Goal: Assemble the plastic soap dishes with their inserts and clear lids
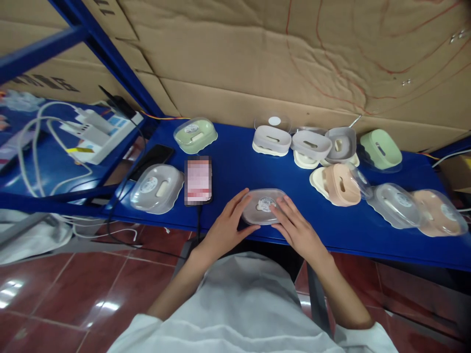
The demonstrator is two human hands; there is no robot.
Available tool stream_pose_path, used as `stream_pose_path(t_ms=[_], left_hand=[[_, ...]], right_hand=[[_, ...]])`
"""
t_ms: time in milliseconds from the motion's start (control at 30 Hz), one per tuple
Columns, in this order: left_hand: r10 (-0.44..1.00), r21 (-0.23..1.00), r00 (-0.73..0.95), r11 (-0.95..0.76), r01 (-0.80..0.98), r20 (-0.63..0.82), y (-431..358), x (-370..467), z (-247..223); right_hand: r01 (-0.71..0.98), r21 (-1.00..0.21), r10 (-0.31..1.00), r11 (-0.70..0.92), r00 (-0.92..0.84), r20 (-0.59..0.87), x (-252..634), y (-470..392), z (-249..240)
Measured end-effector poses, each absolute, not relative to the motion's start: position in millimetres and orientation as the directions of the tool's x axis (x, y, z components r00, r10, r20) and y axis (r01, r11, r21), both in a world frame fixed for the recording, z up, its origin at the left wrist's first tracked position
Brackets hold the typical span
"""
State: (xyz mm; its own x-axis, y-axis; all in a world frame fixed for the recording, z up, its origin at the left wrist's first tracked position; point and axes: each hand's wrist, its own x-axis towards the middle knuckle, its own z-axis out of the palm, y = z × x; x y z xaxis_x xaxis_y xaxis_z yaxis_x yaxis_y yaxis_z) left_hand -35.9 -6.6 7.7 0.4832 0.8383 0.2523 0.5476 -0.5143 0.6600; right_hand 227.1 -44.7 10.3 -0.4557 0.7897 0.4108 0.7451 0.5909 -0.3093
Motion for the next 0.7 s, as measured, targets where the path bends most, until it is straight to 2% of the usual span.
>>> stream_pose_path(t_ms=[233, 367, 433, 533, 700], left_hand=[[0.757, 0.529, 0.544, -0.647, 0.549, 0.362, -6, -35, 6], [0.749, 0.453, 0.524, -0.663, 0.596, 0.407, -1, -38, 13], [0.773, 0.346, 0.479, -0.621, 0.703, 0.415, 7, -40, 20], [0.845, 0.169, 0.379, -0.465, 0.869, 0.377, 33, -41, 36], [0.946, 0.029, 0.229, -0.242, 0.970, 0.229, 95, -33, 58]], right_hand=[[0.755, -0.286, 0.770, 0.590, -0.419, 0.480, 231, -49, 8], [0.748, -0.314, 0.782, 0.585, -0.416, 0.465, 231, -46, 9], [0.755, -0.334, 0.795, 0.564, -0.387, 0.467, 231, -44, 8], [0.773, -0.360, 0.827, 0.522, -0.355, 0.436, 231, -44, 5], [0.792, -0.328, 0.842, 0.515, -0.395, 0.368, 228, -31, 9]])
